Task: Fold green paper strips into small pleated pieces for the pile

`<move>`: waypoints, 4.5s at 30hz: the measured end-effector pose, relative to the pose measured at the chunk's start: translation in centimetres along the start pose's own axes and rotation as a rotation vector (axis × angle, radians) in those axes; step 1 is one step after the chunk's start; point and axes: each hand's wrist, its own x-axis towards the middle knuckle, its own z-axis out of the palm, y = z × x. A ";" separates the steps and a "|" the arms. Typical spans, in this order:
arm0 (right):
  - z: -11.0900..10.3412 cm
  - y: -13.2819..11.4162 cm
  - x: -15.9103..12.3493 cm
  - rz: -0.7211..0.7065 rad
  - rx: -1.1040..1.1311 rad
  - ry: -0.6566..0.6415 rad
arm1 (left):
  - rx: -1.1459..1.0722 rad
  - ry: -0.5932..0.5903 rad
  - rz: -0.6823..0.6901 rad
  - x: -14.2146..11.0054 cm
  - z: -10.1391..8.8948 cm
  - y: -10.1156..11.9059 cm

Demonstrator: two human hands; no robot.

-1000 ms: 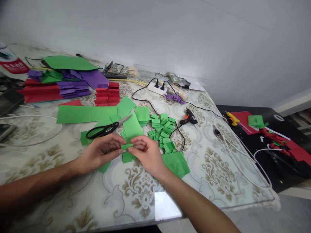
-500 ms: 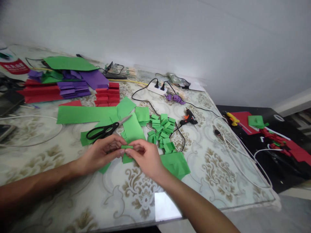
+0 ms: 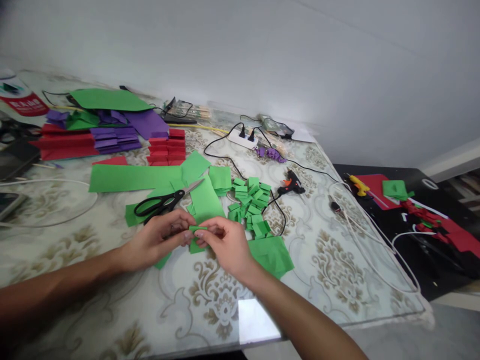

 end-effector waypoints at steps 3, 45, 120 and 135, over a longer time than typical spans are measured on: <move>0.0 0.2 -0.1 -0.012 -0.004 -0.006 | 0.082 -0.028 -0.016 0.0 -0.2 0.3; 0.1 0.4 -0.4 -0.041 -0.128 -0.140 | 0.062 0.021 0.037 0.1 -0.1 -0.1; 0.3 -0.1 -0.6 0.001 -0.106 -0.210 | -0.206 -0.043 -0.135 0.1 -0.4 0.3; 0.3 0.2 -0.4 0.039 -0.087 -0.180 | -0.249 -0.003 -0.145 0.2 -0.6 0.8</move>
